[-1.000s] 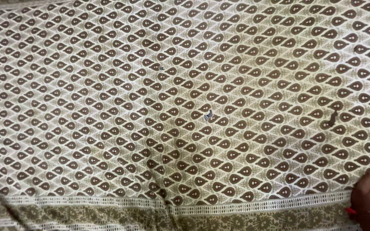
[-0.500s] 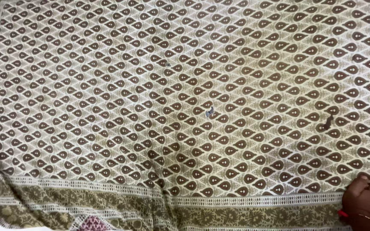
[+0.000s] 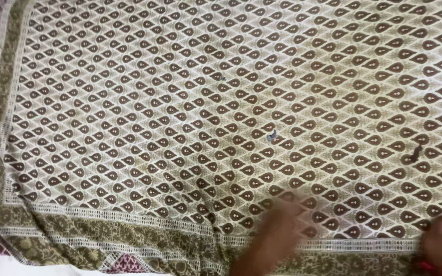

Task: The person straightens a patterned fabric on a surface by hand, smoothing it out and tucking the edges near a wall and under a curtain.

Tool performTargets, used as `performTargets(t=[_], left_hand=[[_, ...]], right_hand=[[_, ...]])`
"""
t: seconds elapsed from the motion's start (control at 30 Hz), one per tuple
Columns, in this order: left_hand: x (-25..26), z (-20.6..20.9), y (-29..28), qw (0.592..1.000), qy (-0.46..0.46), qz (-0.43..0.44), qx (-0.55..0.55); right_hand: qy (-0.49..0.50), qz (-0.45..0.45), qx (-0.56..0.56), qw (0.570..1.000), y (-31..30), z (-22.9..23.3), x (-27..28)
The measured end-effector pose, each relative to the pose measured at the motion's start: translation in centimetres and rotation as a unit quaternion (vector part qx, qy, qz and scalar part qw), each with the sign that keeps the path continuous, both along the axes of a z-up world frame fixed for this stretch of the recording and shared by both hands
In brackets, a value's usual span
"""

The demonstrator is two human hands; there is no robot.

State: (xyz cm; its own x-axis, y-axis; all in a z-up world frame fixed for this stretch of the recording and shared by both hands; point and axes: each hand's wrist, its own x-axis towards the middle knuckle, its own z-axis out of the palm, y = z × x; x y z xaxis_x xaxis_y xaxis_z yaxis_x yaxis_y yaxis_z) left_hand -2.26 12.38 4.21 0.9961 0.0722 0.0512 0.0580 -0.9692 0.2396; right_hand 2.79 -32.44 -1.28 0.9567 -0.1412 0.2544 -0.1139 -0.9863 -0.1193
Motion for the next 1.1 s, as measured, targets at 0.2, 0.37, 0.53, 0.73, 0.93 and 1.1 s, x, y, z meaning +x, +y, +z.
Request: performTargets(t=[0.2, 0.37, 0.53, 0.73, 0.93, 1.1], left_hand=[[-6.2, -2.9, 7.0, 0.999, -0.011, 0.023, -0.028], [-9.5, -4.6, 10.5, 0.993, 0.006, 0.113, -0.026], [-12.1, -4.2, 14.6, 0.976, 0.005, 0.199, 0.088], [-15.7, -3.5, 17.3, 0.949, 0.042, 0.311, 0.024], [-16.5, -4.2, 17.4, 0.942, 0.031, 0.329, 0.056], [-16.6, -5.2, 17.4, 0.940, 0.026, 0.336, 0.055]], right_hand=[[0.046, 0.069, 0.034, 0.996, 13.0, -1.7, -0.5], [0.095, 0.139, -0.027, 0.985, 25.5, 1.4, -0.7], [0.199, 0.259, -0.176, 0.929, 34.0, 1.8, -3.3], [0.130, 0.371, -0.040, 0.918, 37.9, 1.3, -7.6], [0.104, 0.405, 0.002, 0.908, 38.3, 1.9, -9.2], [0.098, 0.385, 0.027, 0.917, 38.4, 1.4, -9.2]])
